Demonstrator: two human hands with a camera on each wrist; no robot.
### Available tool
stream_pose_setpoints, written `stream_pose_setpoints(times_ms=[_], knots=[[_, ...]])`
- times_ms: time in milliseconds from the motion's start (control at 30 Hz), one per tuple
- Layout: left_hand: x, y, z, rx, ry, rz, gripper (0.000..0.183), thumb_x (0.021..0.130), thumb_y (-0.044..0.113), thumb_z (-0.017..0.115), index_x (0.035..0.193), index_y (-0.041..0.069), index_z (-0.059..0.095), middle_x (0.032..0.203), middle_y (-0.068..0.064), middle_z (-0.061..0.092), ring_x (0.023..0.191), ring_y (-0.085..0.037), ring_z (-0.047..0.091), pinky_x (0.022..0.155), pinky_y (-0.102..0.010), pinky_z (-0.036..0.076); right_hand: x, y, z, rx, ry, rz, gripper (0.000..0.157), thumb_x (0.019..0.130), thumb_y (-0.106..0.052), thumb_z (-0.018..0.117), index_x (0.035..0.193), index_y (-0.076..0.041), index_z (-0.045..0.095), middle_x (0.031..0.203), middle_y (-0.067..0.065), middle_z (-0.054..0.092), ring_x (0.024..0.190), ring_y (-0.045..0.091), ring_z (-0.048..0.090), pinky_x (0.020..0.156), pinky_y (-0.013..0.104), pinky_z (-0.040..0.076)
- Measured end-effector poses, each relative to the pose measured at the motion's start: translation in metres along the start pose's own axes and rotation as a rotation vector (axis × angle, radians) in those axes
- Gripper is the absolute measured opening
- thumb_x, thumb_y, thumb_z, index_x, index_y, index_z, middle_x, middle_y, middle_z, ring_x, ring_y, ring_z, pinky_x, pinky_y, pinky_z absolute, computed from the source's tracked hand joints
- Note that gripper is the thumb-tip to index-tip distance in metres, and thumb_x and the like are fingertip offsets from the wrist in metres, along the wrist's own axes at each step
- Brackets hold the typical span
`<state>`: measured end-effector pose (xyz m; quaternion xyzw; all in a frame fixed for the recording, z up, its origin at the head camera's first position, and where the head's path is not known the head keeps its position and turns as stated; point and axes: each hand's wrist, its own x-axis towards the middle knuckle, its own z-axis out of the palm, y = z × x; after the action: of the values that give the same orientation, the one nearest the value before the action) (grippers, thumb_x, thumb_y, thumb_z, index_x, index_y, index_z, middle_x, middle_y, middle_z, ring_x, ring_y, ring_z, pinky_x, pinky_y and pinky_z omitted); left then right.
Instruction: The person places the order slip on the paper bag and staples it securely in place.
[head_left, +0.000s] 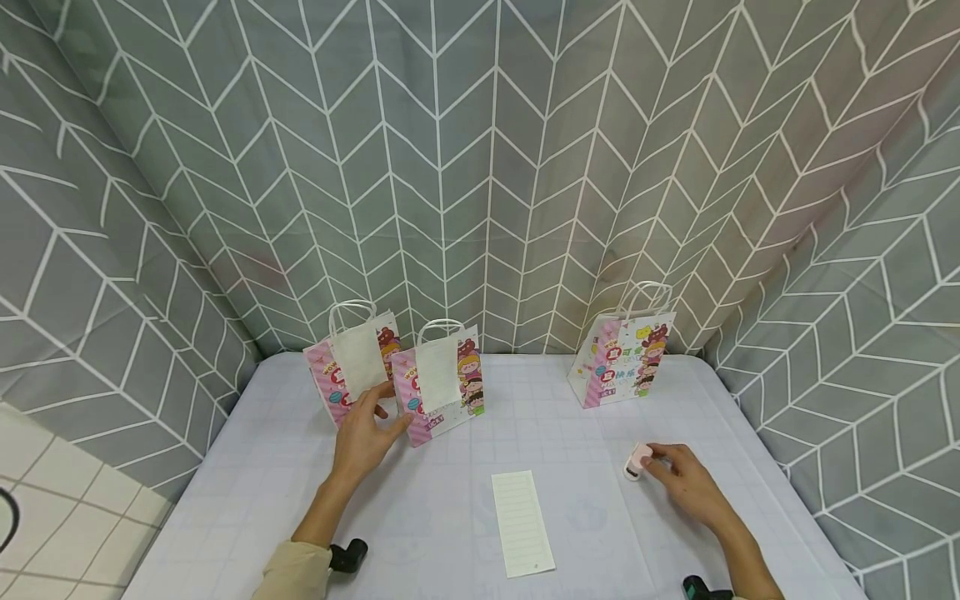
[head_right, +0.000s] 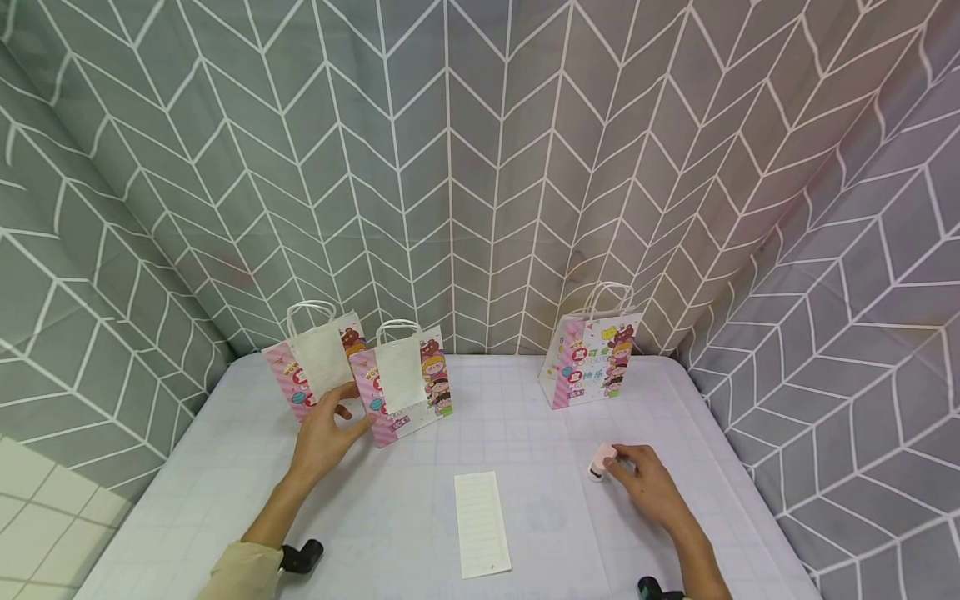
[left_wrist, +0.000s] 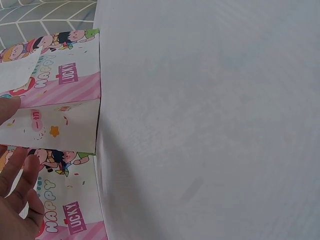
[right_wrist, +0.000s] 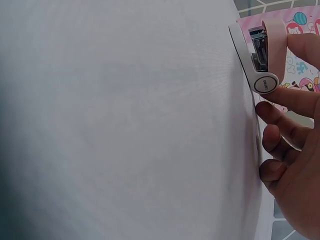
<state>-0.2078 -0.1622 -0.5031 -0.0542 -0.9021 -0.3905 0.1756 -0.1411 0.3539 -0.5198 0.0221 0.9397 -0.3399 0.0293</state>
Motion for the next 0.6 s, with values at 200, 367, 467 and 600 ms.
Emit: stream_pose_setpoints(times_ms=[200, 367, 467, 600], knots=[[0.0001, -0.0003, -0.0005, -0.002, -0.002, -0.005, 0.066, 0.082, 0.032, 0.084, 0.140, 0.015, 0.056, 0.125, -0.004, 0.066, 0.089, -0.019, 0.058, 0.071, -0.035, 0.043, 0.0017, 0.0013, -0.0003, -0.013, -0.020, 0.018, 0.068, 0.102, -0.052, 0.050, 0.139, 0.005, 0.054, 0.132, 0.023, 0.052, 0.116, 0.037, 0.052, 0.096, 0.056, 0.042], [-0.0003, 0.0000, -0.0008, -0.001, -0.009, -0.015, 0.067, 0.082, 0.032, 0.084, 0.140, 0.015, 0.055, 0.126, -0.004, 0.066, 0.089, -0.019, 0.058, 0.071, -0.035, 0.043, 0.0009, 0.0000, -0.0010, -0.016, -0.018, 0.014, 0.066, 0.103, -0.050, 0.051, 0.139, 0.005, 0.054, 0.132, 0.023, 0.053, 0.113, 0.034, 0.052, 0.092, 0.052, 0.043], [-0.0004, 0.0002, -0.0006, 0.001, -0.010, -0.015, 0.067, 0.082, 0.033, 0.084, 0.140, 0.015, 0.055, 0.125, -0.004, 0.065, 0.089, -0.019, 0.058, 0.071, -0.035, 0.043, 0.0002, -0.0011, -0.0019, -0.017, -0.018, 0.010, 0.065, 0.103, -0.049, 0.051, 0.139, 0.005, 0.054, 0.132, 0.023, 0.053, 0.113, 0.033, 0.052, 0.091, 0.051, 0.044], [-0.0002, 0.0005, -0.0007, 0.004, -0.010, -0.015, 0.068, 0.083, 0.035, 0.083, 0.141, 0.015, 0.054, 0.126, -0.004, 0.065, 0.089, -0.018, 0.058, 0.071, -0.034, 0.043, 0.0000, -0.0012, -0.0034, -0.019, -0.018, 0.005, 0.068, 0.102, -0.050, 0.051, 0.141, 0.006, 0.051, 0.133, 0.024, 0.052, 0.109, 0.032, 0.052, 0.087, 0.047, 0.045]])
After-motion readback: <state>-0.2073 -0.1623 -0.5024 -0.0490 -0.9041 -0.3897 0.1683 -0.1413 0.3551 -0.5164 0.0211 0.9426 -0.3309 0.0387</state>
